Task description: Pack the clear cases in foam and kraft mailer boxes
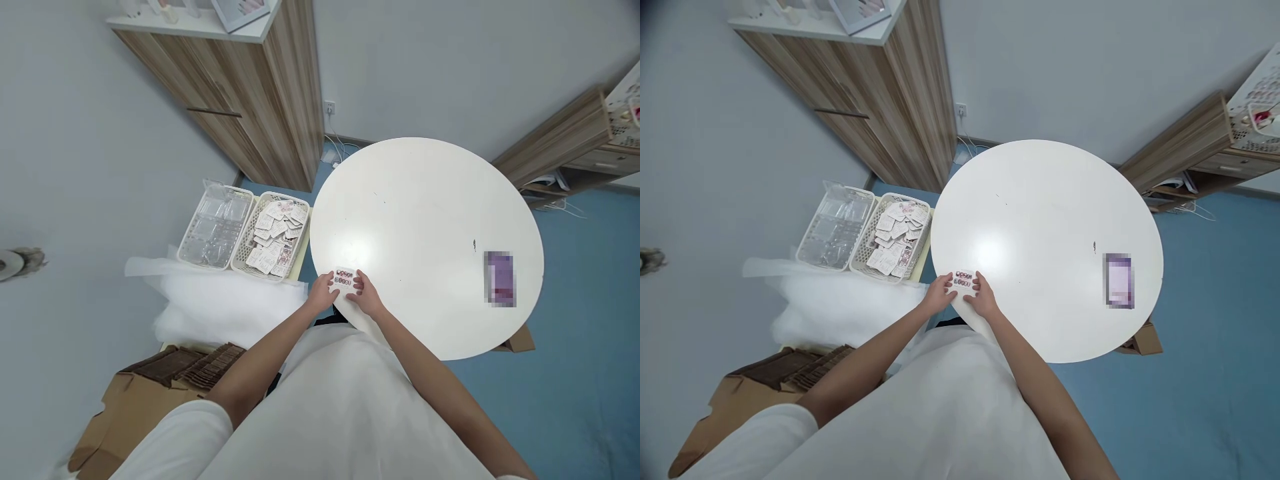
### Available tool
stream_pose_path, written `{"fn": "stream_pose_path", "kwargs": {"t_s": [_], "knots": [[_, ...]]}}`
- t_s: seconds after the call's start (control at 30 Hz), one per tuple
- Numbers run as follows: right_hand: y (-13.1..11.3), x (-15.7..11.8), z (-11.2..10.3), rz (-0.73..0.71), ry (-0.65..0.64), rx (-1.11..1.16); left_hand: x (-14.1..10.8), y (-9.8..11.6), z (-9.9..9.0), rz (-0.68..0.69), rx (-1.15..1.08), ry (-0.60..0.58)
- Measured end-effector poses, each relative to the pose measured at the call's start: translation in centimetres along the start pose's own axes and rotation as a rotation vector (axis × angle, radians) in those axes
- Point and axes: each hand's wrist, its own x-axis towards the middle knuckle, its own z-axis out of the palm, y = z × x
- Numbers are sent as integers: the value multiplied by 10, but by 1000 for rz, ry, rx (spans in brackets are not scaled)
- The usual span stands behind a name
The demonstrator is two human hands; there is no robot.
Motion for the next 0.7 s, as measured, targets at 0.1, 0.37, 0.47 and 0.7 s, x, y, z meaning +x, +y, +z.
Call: {"fn": "stream_pose_path", "kwargs": {"t_s": [0.1, 0.37, 0.47, 0.7], "knots": [[-2, -6, -7, 56, -72, 192, -2, -3, -1, -23, -117, -19], [-5, -9, -13, 77, -161, 378, -3, -7, -5, -78, -302, -91], [-5, -12, -11, 79, -164, 392, -5, -8, -5, -58, -291, -89], [-8, -9, -7, 52, -178, 389, -1, -9, -6, -45, -263, -76]]}}
